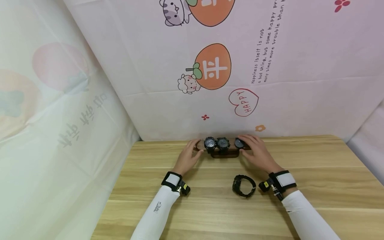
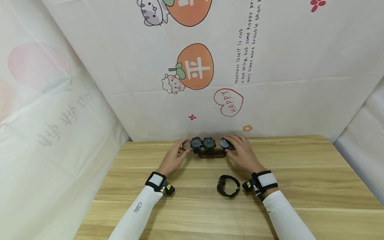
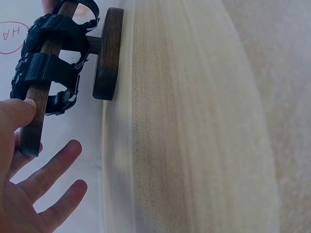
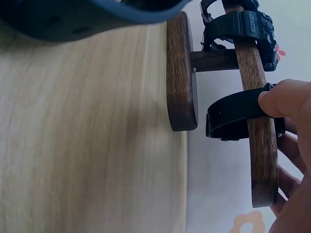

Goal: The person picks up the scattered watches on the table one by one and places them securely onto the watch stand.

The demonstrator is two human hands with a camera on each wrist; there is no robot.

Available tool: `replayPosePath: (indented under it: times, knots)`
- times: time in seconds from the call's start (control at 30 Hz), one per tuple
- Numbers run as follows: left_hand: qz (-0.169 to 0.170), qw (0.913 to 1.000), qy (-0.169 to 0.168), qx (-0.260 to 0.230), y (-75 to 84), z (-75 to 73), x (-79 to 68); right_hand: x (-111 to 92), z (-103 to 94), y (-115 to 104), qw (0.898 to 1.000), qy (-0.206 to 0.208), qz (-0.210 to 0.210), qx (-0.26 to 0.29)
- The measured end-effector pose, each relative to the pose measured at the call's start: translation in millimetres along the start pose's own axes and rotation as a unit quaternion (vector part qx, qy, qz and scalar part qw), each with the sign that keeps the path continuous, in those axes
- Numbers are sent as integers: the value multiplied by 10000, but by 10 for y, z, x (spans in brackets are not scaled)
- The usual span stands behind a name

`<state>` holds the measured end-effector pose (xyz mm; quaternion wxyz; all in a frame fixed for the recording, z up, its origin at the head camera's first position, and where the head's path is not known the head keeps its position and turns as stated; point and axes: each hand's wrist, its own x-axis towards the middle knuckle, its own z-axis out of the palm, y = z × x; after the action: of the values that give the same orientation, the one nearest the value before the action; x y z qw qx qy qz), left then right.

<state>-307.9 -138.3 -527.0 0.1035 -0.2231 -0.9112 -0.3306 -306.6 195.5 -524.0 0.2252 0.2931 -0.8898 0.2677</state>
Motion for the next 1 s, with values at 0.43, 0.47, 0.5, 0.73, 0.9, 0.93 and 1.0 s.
replayPosePath:
  times: [0.43,0.47,0.5,0.73,0.9,0.93,1.0]
  knots:
    - [-66,9999,-69,72,12,-6,0,16,27,-33,9998,31,-64,-198]
    - [-72,9999,-74,78,10,-6,0,17,25,-37,9998,29,-53,-202]
    - [-82,9999,-79,73,9,-7,-1,20,24,-39,9998,20,-49,-210]
    - [-93,9999,-114,80,-18,-3,-1,44,13,-80,9997,4,-63,-246]
    - [-111,9998,-125,73,-15,-6,0,55,27,-79,9995,88,-140,-277]
    - [-106,9998,-124,72,-12,-7,1,56,30,-78,9994,99,-153,-289]
    - [-105,9998,-122,76,-7,-8,1,59,32,-81,9994,95,-155,-290]
